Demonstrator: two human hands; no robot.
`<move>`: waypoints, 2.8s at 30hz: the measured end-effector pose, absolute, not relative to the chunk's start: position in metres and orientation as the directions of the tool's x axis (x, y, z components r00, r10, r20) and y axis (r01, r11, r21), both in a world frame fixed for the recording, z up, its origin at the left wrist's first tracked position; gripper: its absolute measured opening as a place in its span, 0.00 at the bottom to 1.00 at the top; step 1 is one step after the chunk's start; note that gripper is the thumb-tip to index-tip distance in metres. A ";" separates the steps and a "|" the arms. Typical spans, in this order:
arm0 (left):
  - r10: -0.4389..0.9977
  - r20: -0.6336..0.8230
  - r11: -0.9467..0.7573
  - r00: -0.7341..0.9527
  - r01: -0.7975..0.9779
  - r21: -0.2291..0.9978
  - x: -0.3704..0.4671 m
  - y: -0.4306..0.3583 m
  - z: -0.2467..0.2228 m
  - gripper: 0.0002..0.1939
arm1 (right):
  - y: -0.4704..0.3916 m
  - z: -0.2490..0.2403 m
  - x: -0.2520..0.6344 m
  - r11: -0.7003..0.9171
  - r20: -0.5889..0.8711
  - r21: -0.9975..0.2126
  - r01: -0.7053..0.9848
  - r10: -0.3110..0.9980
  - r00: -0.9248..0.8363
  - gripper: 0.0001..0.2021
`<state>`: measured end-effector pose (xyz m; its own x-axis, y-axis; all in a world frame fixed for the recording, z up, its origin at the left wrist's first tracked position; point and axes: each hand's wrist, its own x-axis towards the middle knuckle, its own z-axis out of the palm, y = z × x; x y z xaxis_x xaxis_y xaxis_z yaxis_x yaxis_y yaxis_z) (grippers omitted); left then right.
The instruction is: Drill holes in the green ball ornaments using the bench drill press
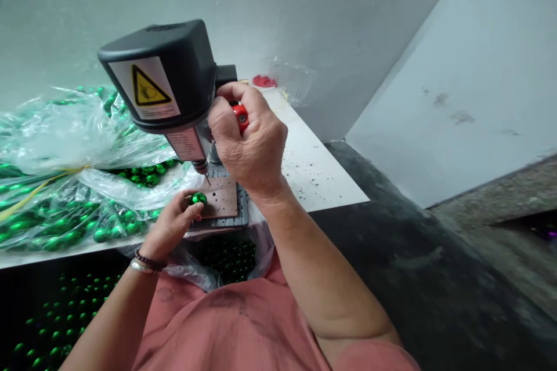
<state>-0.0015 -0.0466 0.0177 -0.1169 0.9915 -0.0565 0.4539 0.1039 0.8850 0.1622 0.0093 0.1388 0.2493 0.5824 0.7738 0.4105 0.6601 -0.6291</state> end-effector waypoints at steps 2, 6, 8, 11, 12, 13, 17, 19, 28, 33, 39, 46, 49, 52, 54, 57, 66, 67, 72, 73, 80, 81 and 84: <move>0.992 -0.108 0.124 -0.061 0.416 0.901 -0.003 -0.037 0.014 0.19 | 0.010 0.139 0.163 0.663 0.771 -0.634 0.397 0.584 0.255 0.06; 0.983 -0.179 0.173 -0.034 0.483 0.858 -0.002 -0.021 0.013 0.19 | 0.010 0.140 0.164 0.663 0.767 -0.638 0.391 0.592 0.249 0.05; 0.979 -0.198 0.196 -0.053 0.531 0.824 0.001 -0.015 0.013 0.20 | 0.010 0.139 0.164 0.662 0.767 -0.637 0.395 0.595 0.239 0.05; 0.975 -0.209 0.211 -0.069 0.571 0.793 0.005 -0.010 0.015 0.22 | 0.010 0.137 0.164 0.666 0.774 -0.626 0.405 0.593 0.222 0.07; 0.976 -0.206 0.206 -0.068 0.584 0.785 0.006 -0.009 0.016 0.22 | 0.010 0.137 0.164 0.668 0.777 -0.622 0.409 0.591 0.216 0.07; 0.978 -0.198 0.197 -0.065 0.597 0.777 0.007 -0.009 0.017 0.22 | 0.010 0.136 0.165 0.670 0.780 -0.617 0.413 0.589 0.212 0.08; 0.991 -0.133 0.103 -0.010 0.693 0.713 0.008 -0.007 0.021 0.18 | 0.014 0.141 0.167 0.671 0.777 -0.617 0.411 0.602 0.184 0.08; 0.995 -0.098 0.047 0.025 0.746 0.665 0.007 -0.006 0.020 0.17 | 0.019 0.149 0.168 0.664 0.765 -0.626 0.409 0.626 0.154 0.09; 0.999 0.003 0.025 -0.032 0.821 0.570 0.010 -0.006 0.012 0.23 | 0.061 0.184 0.167 0.483 0.638 -0.691 0.538 0.758 0.139 0.19; 0.999 -0.006 0.034 -0.037 0.824 0.566 0.011 -0.002 0.011 0.22 | 0.071 0.189 0.164 0.410 0.589 -0.704 0.579 0.794 0.154 0.19; 0.999 -0.013 0.036 -0.034 0.837 0.546 0.011 0.000 0.013 0.18 | 0.054 0.177 0.168 0.564 0.711 -0.644 0.517 0.691 0.131 0.15; 1.000 0.011 -0.009 0.003 0.837 0.548 0.010 0.000 0.011 0.14 | 0.005 0.134 0.170 0.675 0.814 -0.565 0.475 0.550 0.187 0.09; 1.000 -0.002 0.013 -0.014 0.833 0.553 0.009 0.000 0.010 0.17 | -0.006 0.118 0.169 0.654 0.834 -0.533 0.536 0.515 0.200 0.08; 0.999 -0.013 0.033 -0.032 0.823 0.567 0.009 0.000 0.009 0.20 | -0.008 0.108 0.168 0.634 0.847 -0.507 0.585 0.494 0.199 0.09; 1.000 -0.011 0.024 -0.021 0.821 0.571 0.009 0.000 0.008 0.19 | -0.008 0.103 0.167 0.624 0.850 -0.501 0.599 0.484 0.208 0.09; 1.000 0.000 0.010 -0.012 0.821 0.571 0.009 0.000 0.007 0.15 | -0.009 0.096 0.166 0.622 0.859 -0.491 0.609 0.460 0.223 0.10; 1.000 0.010 -0.013 0.009 0.820 0.572 0.010 -0.003 0.012 0.13 | -0.009 0.074 0.164 0.607 0.849 -0.509 0.610 0.469 0.241 0.11; 1.000 0.012 -0.015 0.010 0.818 0.575 0.010 -0.003 0.012 0.13 | -0.009 0.071 0.164 0.610 0.847 -0.514 0.604 0.473 0.243 0.11; 1.000 0.015 -0.017 0.010 0.808 0.588 0.009 -0.003 0.009 0.14 | -0.011 0.063 0.162 0.635 0.832 -0.545 0.547 0.490 0.260 0.09; 1.000 0.016 -0.015 0.007 0.803 0.596 0.009 -0.002 0.008 0.14 | -0.010 0.068 0.162 0.640 0.832 -0.548 0.539 0.484 0.271 0.09; 1.000 0.020 -0.026 0.016 0.732 0.681 0.005 -0.016 0.015 0.15 | 0.022 0.148 0.162 0.652 0.779 -0.621 0.434 0.575 0.250 0.08; 0.997 0.016 -0.061 0.071 0.698 0.713 0.002 -0.022 0.018 0.16 | 0.026 0.154 0.162 0.647 0.767 -0.634 0.422 0.596 0.238 0.08; 0.963 -0.036 -0.135 0.268 0.591 0.795 -0.009 -0.042 0.027 0.25 | 0.032 0.160 0.161 0.652 0.752 -0.653 0.386 0.616 0.232 0.09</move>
